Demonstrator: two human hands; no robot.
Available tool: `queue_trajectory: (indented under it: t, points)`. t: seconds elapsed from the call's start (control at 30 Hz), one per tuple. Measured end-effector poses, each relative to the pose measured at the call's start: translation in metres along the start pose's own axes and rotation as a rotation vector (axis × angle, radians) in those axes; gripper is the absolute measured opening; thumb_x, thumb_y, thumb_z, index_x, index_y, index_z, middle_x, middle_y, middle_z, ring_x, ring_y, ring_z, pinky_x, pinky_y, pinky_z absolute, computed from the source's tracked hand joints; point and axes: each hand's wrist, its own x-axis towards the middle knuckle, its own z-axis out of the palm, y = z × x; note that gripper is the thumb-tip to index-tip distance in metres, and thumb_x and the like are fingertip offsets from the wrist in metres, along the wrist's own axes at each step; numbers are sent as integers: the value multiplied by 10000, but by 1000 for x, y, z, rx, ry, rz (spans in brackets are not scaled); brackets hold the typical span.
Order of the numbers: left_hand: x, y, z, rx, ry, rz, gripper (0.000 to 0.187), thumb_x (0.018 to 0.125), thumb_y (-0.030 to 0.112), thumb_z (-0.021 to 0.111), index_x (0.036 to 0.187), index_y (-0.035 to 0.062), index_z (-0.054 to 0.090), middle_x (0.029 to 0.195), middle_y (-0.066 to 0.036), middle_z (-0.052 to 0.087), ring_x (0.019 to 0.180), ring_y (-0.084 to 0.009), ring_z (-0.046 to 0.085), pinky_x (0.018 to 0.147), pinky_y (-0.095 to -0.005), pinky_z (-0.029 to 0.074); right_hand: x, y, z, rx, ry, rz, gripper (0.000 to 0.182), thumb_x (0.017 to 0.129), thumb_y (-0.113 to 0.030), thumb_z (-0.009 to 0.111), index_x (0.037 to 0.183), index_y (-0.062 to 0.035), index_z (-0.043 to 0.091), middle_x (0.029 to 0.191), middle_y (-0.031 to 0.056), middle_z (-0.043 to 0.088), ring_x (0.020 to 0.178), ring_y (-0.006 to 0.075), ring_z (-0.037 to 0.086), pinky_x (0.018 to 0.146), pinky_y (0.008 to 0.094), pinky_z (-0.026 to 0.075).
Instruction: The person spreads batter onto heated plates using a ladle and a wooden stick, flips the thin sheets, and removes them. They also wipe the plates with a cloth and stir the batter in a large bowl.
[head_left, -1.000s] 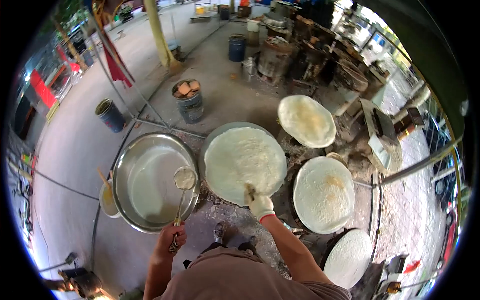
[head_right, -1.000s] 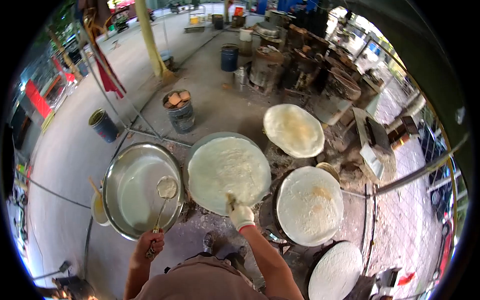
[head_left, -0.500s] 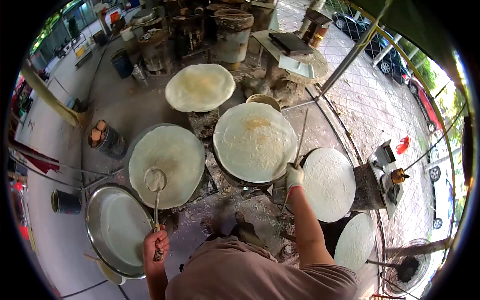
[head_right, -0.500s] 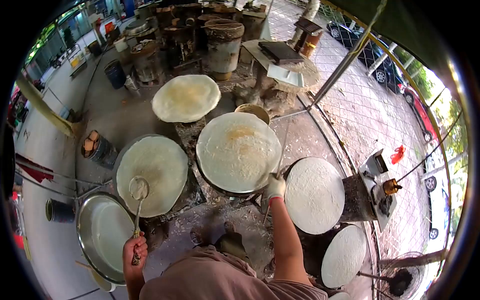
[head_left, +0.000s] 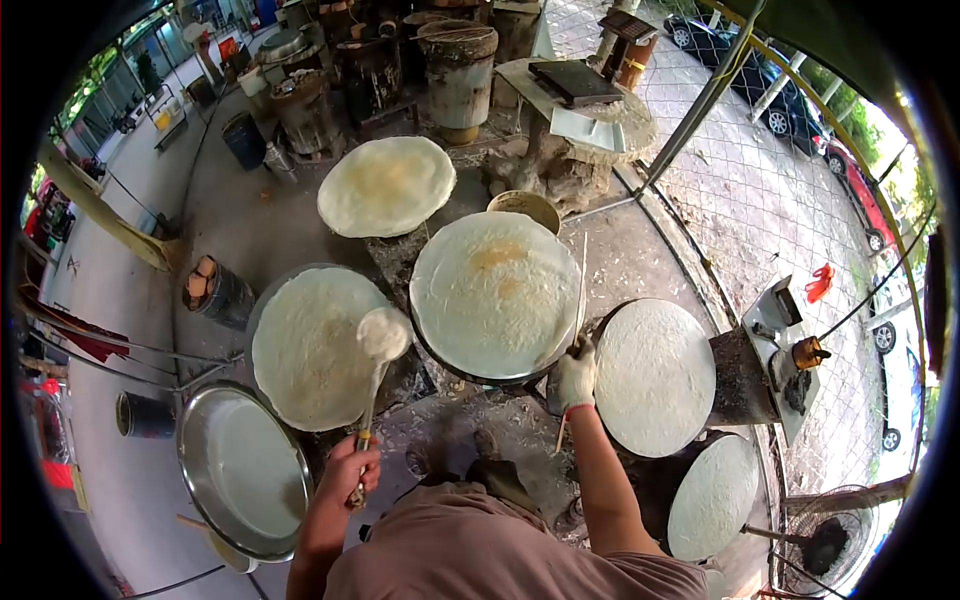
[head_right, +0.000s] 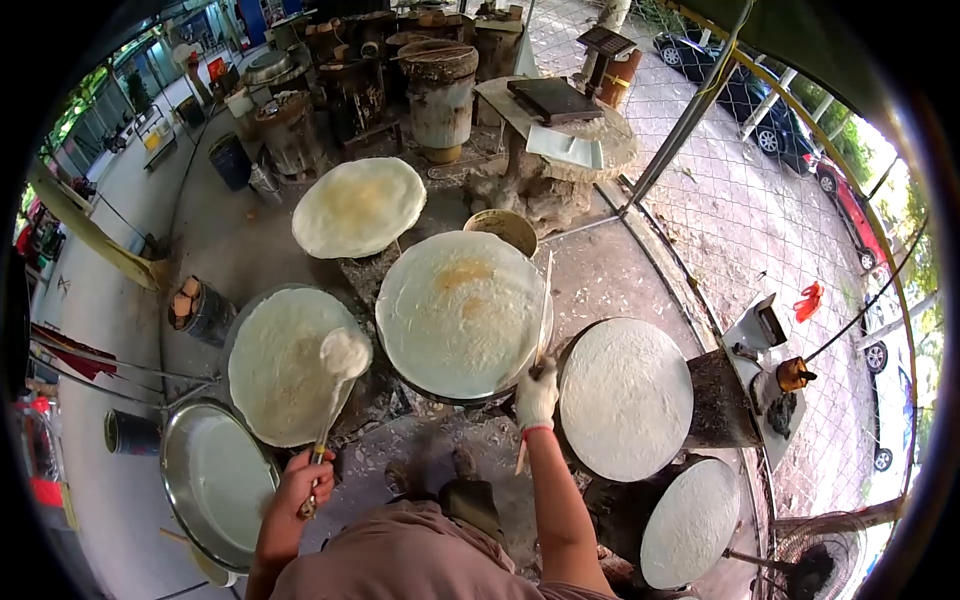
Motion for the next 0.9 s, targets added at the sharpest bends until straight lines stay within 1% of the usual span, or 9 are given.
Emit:
queue_trajectory:
  t: [0.03, 0.07, 0.3, 0.37, 0.4, 0.47, 0.63, 0.73, 0.9]
  points:
    - [10, 3, 10, 47, -53, 11, 215, 804, 30, 522, 1011, 26, 464, 562, -21, 408, 387, -96, 373, 354, -252, 305, -13, 2, -3, 149, -70, 29, 454, 794, -98, 578, 1237, -34, 505, 955, 72, 621, 781, 171, 588, 724, 278, 478]
    - [21, 6, 22, 46, -50, 12, 215, 804, 30, 522, 1011, 26, 464, 562, -21, 408, 387, -96, 373, 354, -252, 305, -9, 31, -1, 358, -212, -21, 481, 817, 16, 491, 1289, -74, 485, 912, 18, 589, 626, 87, 537, 528, 224, 441]
    - [141, 12, 119, 607, -180, 333, 216, 811, 88, 535, 1001, 18, 462, 618, -90, 508, 456, -216, 514, 430, -353, 413, -30, 19, -26, 455, -285, 55, 388, 929, -131, 507, 1314, -79, 490, 773, -68, 505, 610, 18, 428, 508, 164, 358]
    - [200, -8, 133, 928, -25, 923, 235, 772, 87, 550, 970, 0, 459, 710, -197, 567, 646, -379, 587, 579, -443, 463, -18, 28, -27, 334, -230, -10, 417, 922, -134, 496, 1332, -65, 471, 887, -20, 590, 706, 62, 520, 613, 183, 421]
    - [206, -5, 147, 931, -25, 923, 235, 772, 87, 550, 970, 0, 459, 710, -197, 567, 646, -379, 587, 579, -443, 463, -16, 23, -29, 336, -230, -9, 417, 922, -134, 496, 1332, -65, 471, 887, -20, 590, 706, 62, 520, 613, 183, 421]
    - [217, 2, 175, 1059, 29, 781, 296, 758, 97, 546, 1012, -7, 436, 813, -261, 575, 818, -466, 557, 706, -501, 450, -16, 0, -33, 231, -265, -125, 439, 908, -151, 502, 1338, -70, 460, 1271, 111, 557, 1165, 158, 513, 983, 272, 368]
    - [262, -13, 198, 1229, 105, 829, 285, 762, 86, 534, 1015, -11, 446, 891, -272, 568, 820, -455, 560, 696, -512, 435, 0, -29, -25, -396, -169, -245, 397, 881, -332, 513, 1251, -192, 540, 956, 202, 632, 864, 375, 614, 726, 449, 482]
    - [272, -16, 197, 1304, 170, 730, 346, 767, 110, 532, 1075, -1, 420, 915, -259, 575, 830, -436, 568, 715, -512, 439, 6, -33, -17, -626, -230, -112, 399, 889, -349, 490, 1258, -204, 536, 902, 202, 632, 836, 370, 624, 700, 461, 476]
    - [270, -16, 182, 1286, 215, 605, 398, 774, 149, 536, 1122, 2, 411, 991, -240, 572, 893, -416, 567, 762, -488, 443, 3, -9, -5, -230, -206, -82, 451, 869, -369, 517, 1268, -160, 542, 1050, 238, 625, 948, 364, 624, 813, 403, 482]
